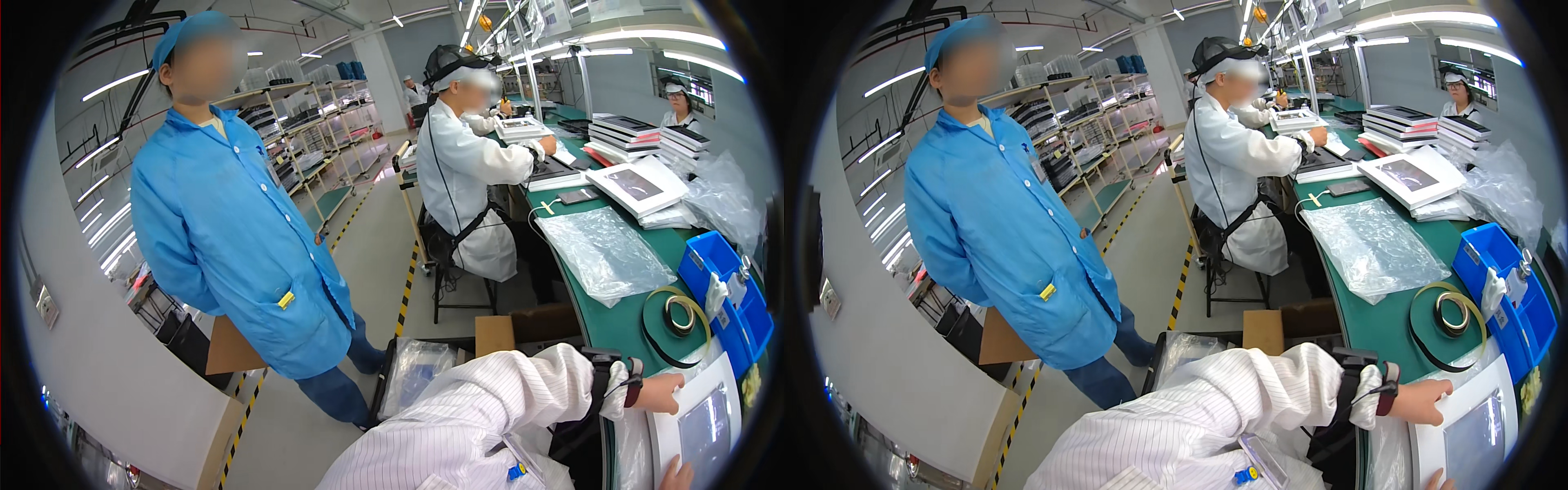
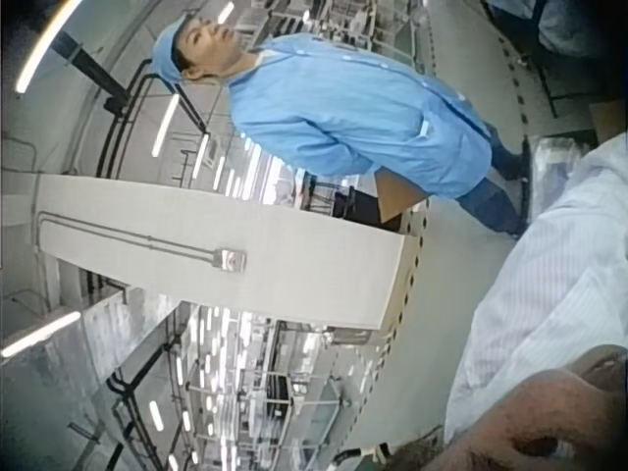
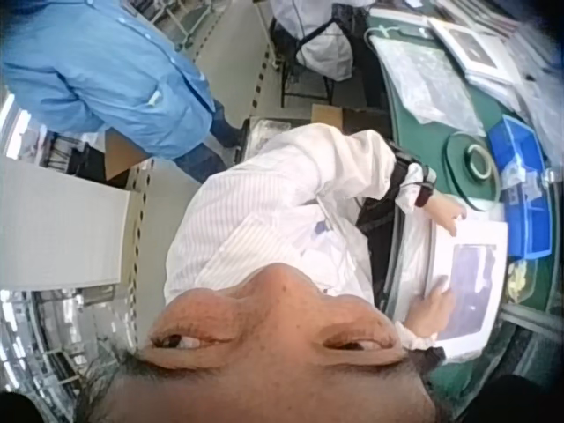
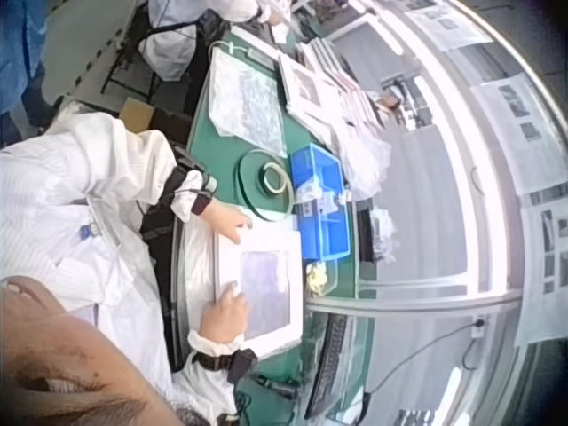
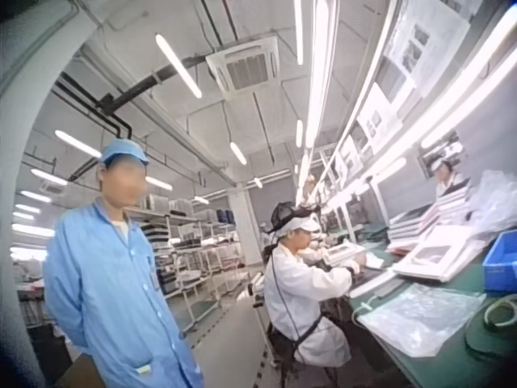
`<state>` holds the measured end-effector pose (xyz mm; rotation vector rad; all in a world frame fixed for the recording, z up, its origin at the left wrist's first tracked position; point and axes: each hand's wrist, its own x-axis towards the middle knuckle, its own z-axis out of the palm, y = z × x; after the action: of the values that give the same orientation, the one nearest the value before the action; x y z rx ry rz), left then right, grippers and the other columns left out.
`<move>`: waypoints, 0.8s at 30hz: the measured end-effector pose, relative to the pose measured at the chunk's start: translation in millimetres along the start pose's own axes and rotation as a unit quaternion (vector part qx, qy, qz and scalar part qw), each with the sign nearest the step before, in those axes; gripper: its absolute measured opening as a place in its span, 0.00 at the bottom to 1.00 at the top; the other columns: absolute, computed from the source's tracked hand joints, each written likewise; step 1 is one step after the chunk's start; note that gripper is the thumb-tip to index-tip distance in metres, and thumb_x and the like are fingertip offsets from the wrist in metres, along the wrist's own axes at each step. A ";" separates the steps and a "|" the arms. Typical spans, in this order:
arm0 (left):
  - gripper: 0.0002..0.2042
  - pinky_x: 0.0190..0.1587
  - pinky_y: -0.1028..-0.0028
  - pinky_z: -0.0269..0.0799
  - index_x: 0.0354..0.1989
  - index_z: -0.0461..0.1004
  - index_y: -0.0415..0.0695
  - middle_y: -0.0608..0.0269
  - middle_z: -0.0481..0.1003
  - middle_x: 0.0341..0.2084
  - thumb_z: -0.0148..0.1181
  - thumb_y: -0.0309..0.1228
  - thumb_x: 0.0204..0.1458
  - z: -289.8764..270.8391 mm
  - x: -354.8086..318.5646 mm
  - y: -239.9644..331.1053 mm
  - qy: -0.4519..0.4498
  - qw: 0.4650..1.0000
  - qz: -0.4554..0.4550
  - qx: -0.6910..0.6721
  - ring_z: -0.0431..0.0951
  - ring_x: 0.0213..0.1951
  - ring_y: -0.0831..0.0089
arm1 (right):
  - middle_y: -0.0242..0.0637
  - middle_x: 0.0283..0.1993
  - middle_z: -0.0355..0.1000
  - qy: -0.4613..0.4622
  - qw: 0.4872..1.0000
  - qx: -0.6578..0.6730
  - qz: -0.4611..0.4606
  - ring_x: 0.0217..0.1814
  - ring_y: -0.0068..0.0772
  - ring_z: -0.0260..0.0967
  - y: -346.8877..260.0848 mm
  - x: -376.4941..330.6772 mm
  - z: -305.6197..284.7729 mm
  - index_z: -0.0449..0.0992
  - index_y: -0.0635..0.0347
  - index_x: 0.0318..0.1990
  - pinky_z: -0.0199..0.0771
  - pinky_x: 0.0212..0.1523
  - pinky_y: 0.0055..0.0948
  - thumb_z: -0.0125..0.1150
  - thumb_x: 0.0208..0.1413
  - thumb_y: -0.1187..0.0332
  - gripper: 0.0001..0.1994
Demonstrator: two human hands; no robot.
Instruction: Assembling and inspecting the protective plastic frame onto an electronic panel or display.
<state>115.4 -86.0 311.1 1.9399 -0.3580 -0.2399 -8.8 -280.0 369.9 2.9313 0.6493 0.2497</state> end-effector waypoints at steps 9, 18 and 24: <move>0.11 0.15 0.72 0.59 0.21 0.68 0.30 0.58 0.67 0.12 0.57 0.28 0.34 -3.0 12.8 30.7 0.012 0.984 -0.158 -0.082 0.64 0.13 0.71 | 0.45 0.38 0.64 0.033 0.999 -0.008 -0.028 0.39 0.46 0.62 -2.6 3.3 -3.0 0.67 0.59 0.47 0.65 0.39 0.35 0.47 0.38 0.77 0.22; 0.10 0.13 0.73 0.59 0.18 0.70 0.34 0.59 0.67 0.13 0.59 0.31 0.33 8.2 23.5 33.4 -0.072 0.980 -0.177 -0.048 0.64 0.12 0.72 | 0.46 0.42 0.65 0.082 0.995 -0.027 -0.040 0.39 0.47 0.62 8.7 1.8 20.0 0.64 0.59 0.51 0.64 0.40 0.36 0.48 0.42 0.75 0.22; 0.13 0.18 0.71 0.67 0.23 0.71 0.32 0.53 0.70 0.21 0.60 0.31 0.33 18.2 32.3 27.8 -0.069 0.971 -0.227 -0.023 0.69 0.19 0.68 | 0.49 0.42 0.65 0.084 0.993 0.004 -0.080 0.41 0.51 0.62 13.5 4.3 17.9 0.64 0.59 0.51 0.63 0.42 0.39 0.47 0.41 0.76 0.23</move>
<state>135.8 -123.2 329.8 1.9446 0.0100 -0.6774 3.9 -291.9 355.1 2.8662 0.9048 0.4806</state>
